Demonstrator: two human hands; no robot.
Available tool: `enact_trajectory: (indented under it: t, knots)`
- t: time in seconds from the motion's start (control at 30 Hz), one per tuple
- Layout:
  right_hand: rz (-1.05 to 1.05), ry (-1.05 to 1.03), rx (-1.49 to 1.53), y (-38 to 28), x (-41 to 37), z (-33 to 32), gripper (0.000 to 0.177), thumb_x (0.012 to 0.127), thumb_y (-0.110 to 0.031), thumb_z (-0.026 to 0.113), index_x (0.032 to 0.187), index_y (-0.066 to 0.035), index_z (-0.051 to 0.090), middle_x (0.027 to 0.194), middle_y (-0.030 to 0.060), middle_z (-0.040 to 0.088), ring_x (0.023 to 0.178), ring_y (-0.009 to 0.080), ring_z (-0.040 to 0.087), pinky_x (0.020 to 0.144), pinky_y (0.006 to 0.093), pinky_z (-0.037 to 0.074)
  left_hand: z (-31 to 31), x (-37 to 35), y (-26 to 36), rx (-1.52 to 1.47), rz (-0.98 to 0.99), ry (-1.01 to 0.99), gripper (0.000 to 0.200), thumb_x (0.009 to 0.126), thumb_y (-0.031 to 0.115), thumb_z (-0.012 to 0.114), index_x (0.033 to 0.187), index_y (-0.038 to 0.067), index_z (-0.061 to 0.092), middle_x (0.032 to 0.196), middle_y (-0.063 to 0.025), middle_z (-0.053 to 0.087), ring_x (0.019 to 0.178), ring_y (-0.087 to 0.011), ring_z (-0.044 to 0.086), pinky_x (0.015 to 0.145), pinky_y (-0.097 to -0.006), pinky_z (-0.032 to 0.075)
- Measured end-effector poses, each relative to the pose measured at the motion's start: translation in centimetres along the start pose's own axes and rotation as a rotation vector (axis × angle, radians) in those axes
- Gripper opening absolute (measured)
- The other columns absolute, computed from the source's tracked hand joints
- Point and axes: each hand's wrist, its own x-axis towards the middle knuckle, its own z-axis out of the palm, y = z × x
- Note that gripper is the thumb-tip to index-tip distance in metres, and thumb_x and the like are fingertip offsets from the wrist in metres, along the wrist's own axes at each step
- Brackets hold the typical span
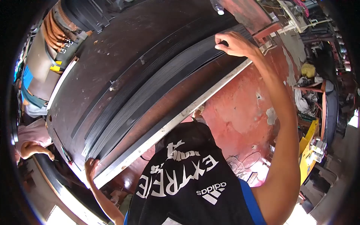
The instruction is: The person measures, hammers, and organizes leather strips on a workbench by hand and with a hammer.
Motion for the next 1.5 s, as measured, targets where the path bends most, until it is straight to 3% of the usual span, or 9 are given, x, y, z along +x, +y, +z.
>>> enact_trajectory:
  t: [0.13,0.4,0.53,0.87,1.0,1.07,1.17,1.33,1.5]
  knots:
    - [-0.035,0.013,0.104,-3.8,-2.1,1.8,0.03,0.083,-0.035,0.069,0.082,-0.006,0.062,0.07,0.0149,0.063,0.07,0.0377,0.062,0.07,0.0463,0.047,-3.9,-3.0,-6.1,0.108,-0.076,0.026,0.025,0.076,0.017,0.069,0.064,-0.002,0.057,0.054,-0.0051,0.053,0.052,-0.0117,0.049,0.05,-0.0307,0.038]
    - [-0.078,-0.012,0.034,-2.5,-6.2,13.3,0.029,0.083,-0.036,0.069,0.087,-0.008,0.061,0.085,0.0099,0.064,0.088,0.0293,0.059,0.082,0.042,0.044,-0.9,-3.5,-12.1,0.059,-0.134,-0.115,0.019,0.077,0.012,0.072,0.067,-0.001,0.062,0.056,-0.0068,0.061,0.051,-0.0108,0.054,0.049,-0.0281,0.041]
    - [-0.067,0.015,0.097,-1.9,-6.7,14.2,0.029,0.083,-0.035,0.069,0.089,-0.009,0.058,0.085,0.0088,0.062,0.086,0.0299,0.058,0.083,0.0426,0.043,-0.1,-3.6,-12.5,0.096,-0.087,-0.172,0.027,0.074,0.021,0.075,0.065,-0.001,0.061,0.057,-0.0092,0.063,0.053,-0.0135,0.059,0.053,-0.0295,0.045]
    - [-0.021,-0.011,0.135,-0.4,-7.3,14.0,0.036,0.081,-0.034,0.072,0.093,-0.009,0.049,0.098,0.0102,0.051,0.095,0.0314,0.051,0.086,0.0426,0.04,3.1,-3.4,-11.4,-0.108,-0.148,-0.108,0.029,0.073,0.011,0.079,0.073,0.002,0.052,0.067,-0.0109,0.061,0.058,-0.0169,0.064,0.054,-0.0309,0.049]
    - [-0.037,0.015,0.146,0.2,-7.5,14.0,0.038,0.074,-0.029,0.078,0.092,-0.01,0.051,0.098,0.0084,0.049,0.098,0.0309,0.049,0.087,0.0416,0.04,3.9,-2.9,-13.0,0.329,-0.087,-0.005,0.032,0.07,0.017,0.08,0.081,-0.002,0.057,0.067,-0.0125,0.061,0.062,-0.0256,0.062,0.06,-0.0389,0.05]
    - [-0.049,-0.006,0.061,0.0,-7.8,13.2,0.042,0.069,-0.026,0.081,0.096,-0.01,0.052,0.101,0.0078,0.05,0.1,0.0295,0.049,0.089,0.0397,0.039,3.8,-3.3,-12.0,0.267,-0.174,-0.025,0.036,0.069,0.025,0.08,0.082,-0.002,0.059,0.074,-0.0122,0.062,0.07,-0.0244,0.059,0.064,-0.0405,0.048]
    - [-0.077,-0.04,0.025,0.8,-8.3,13.7,0.047,0.066,-0.018,0.081,0.106,-0.01,0.057,0.109,0.0075,0.054,0.105,0.028,0.051,0.096,0.0395,0.039,4.1,-2.6,-15.1,0.346,0.001,0.078,0.038,0.064,0.02,0.085,0.084,0.001,0.059,0.088,-0.0129,0.059,0.079,-0.0276,0.058,0.072,-0.0407,0.047]
    - [-0.025,-0.038,-0.018,2.3,-8.5,15.7,0.047,0.07,-0.011,0.073,0.115,-0.01,0.059,0.12,0.009,0.058,0.113,0.028,0.055,0.1,0.041,0.041,4.9,-1.5,-8.9,0.528,0.151,0.142,0.039,0.067,0.018,0.083,0.096,0.005,0.06,0.095,-0.0155,0.057,0.092,-0.0361,0.057,0.079,-0.0496,0.045]
    - [-0.079,-0.061,-0.091,2.4,-7.8,15.9,0.045,0.069,-0.01,0.072,0.113,-0.009,0.061,0.117,0.0099,0.063,0.107,0.0298,0.06,0.093,0.0407,0.05,14.9,0.6,18.7,0.114,0.689,0.39,0.01,0.087,0.0,0.063,0.096,0.002,0.066,0.091,-0.0139,0.069,0.08,-0.0263,0.069,0.073,-0.0338,0.056]
